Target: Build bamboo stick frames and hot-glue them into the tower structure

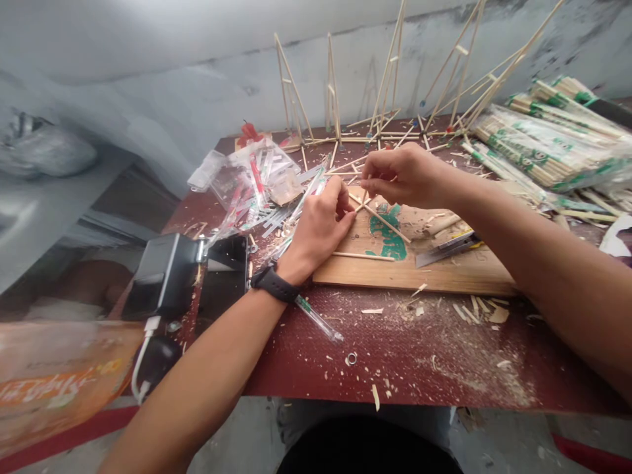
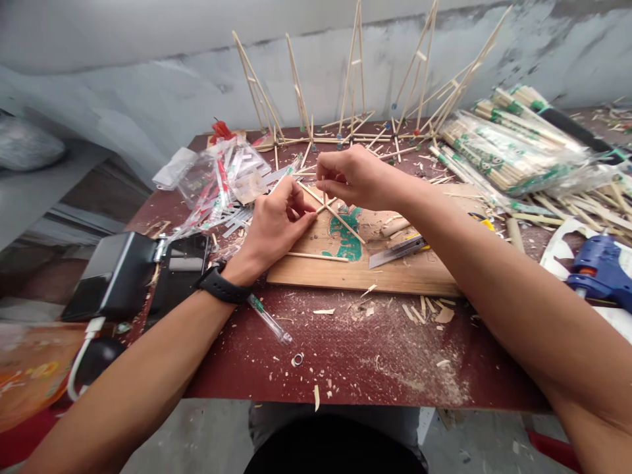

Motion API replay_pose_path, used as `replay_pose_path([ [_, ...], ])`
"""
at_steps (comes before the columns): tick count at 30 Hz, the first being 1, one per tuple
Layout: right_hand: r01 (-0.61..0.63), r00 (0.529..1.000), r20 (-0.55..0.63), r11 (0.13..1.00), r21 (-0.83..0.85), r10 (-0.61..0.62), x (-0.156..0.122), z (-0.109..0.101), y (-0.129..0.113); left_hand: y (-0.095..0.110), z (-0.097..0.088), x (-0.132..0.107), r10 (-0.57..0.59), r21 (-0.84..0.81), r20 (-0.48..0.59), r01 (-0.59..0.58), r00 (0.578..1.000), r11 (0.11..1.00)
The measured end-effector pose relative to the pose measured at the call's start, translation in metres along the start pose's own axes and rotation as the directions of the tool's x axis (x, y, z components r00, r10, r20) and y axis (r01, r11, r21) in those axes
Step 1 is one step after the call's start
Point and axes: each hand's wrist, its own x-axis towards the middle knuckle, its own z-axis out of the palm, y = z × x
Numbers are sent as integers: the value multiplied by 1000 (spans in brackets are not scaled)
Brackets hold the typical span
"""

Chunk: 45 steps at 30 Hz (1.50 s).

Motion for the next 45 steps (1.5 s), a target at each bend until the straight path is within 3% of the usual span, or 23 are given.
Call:
replay_pose_path([
  [8, 26, 998, 58, 998, -56, -23, 0, -9, 4, 0, 1, 1, -17, -4, -13, 17, 1000, 1000],
  [15, 25, 999, 41, 996, -91, -21, 0, -10, 2, 0, 2, 1, -3, 2, -23, 4, 1000, 1000],
  [28, -72, 997, -4, 990, -123, 72, 2, -6, -4, -4, 2, 1, 35, 30, -28, -34, 999, 999],
  [45, -216, 974, -74, 975, -46, 212, 4, -5, -20, -9, 4, 1, 95, 85, -40, -91, 995, 992],
])
